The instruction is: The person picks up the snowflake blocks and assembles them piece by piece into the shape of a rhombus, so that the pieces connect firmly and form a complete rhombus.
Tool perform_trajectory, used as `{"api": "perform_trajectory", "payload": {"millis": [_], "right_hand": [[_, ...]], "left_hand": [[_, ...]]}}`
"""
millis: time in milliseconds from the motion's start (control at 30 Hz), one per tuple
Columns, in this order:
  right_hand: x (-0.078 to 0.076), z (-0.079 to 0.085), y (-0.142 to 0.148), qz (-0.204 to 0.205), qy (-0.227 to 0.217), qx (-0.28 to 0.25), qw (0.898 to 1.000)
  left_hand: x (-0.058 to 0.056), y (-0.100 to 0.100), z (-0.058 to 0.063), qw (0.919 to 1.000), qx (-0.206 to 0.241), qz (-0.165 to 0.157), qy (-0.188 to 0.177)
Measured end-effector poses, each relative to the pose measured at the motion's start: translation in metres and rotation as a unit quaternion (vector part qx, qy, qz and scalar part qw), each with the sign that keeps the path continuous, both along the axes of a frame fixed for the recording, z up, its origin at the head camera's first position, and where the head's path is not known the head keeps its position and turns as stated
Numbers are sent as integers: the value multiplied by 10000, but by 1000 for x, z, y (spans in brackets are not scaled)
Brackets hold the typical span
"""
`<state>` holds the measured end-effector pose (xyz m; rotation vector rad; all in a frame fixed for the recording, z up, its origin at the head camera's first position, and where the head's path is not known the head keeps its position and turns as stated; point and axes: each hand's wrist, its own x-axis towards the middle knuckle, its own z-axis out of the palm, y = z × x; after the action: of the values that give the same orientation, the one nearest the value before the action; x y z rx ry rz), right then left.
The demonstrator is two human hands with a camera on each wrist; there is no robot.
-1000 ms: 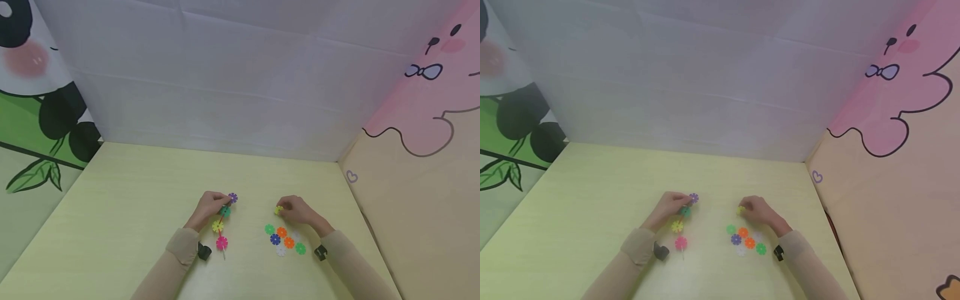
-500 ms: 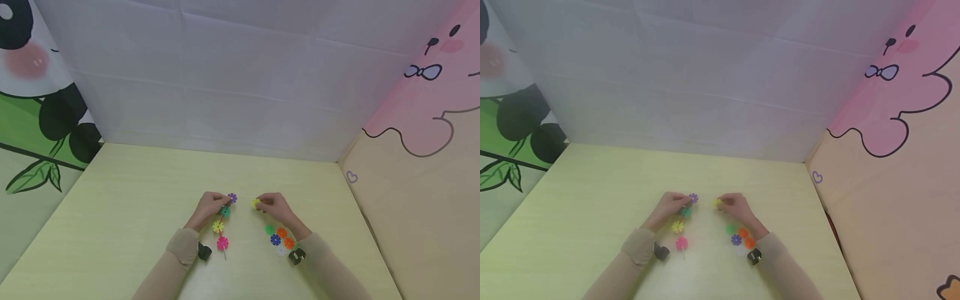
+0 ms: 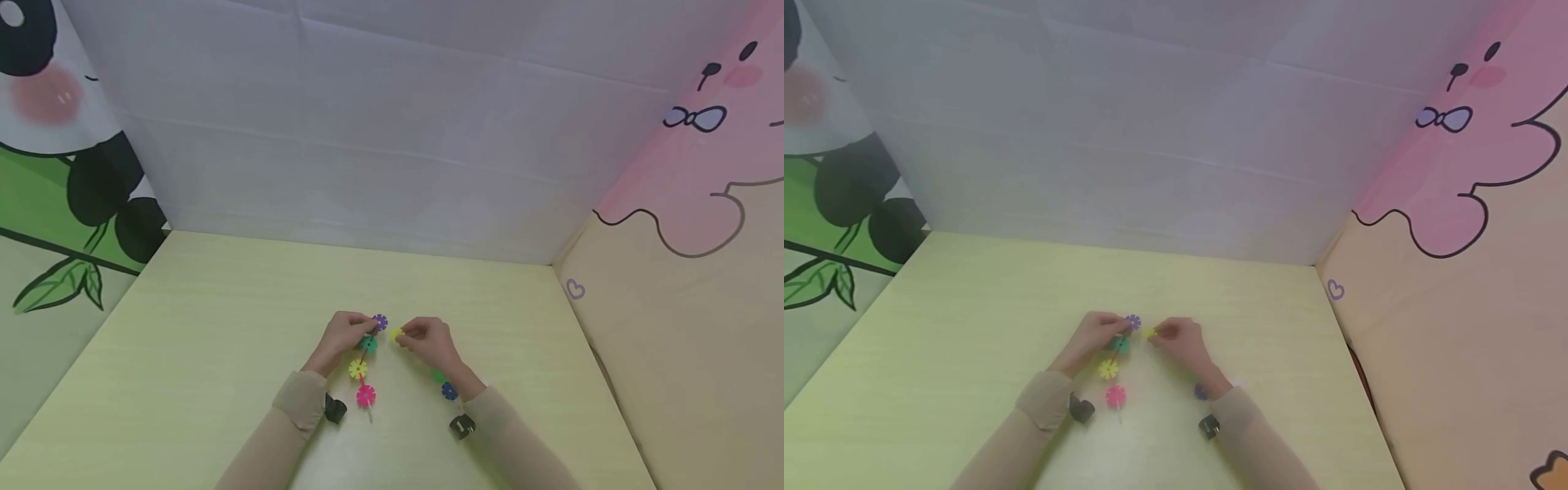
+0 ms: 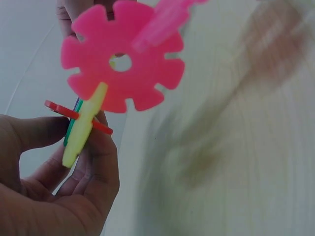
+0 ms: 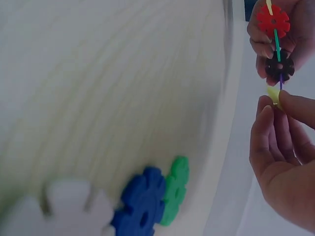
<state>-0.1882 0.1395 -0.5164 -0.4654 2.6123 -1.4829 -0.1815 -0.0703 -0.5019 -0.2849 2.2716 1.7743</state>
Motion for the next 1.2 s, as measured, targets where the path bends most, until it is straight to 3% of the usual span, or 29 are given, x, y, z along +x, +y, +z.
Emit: {"api": "perform_trajectory", "payload": {"millis": [167, 367, 633, 867, 1200], "right_hand": [[7, 2, -13, -123, 559, 271, 9980], [14, 4, -24, -296, 684, 352, 9966], [17, 0, -31, -512, 1212, 614, 9894], [18, -2, -34, -571, 1556, 933, 9818], [21, 2, -39, -524, 1965, 940, 9746]], "left_hand": [[1, 0, 1, 9999, 115, 10, 51], [1, 0, 2, 9999, 74, 23, 80], [1, 0, 1, 9999, 70, 15, 127], [1, 1, 2, 9999, 76, 16, 90], [1, 0, 0, 9995, 252, -65, 157]]}}
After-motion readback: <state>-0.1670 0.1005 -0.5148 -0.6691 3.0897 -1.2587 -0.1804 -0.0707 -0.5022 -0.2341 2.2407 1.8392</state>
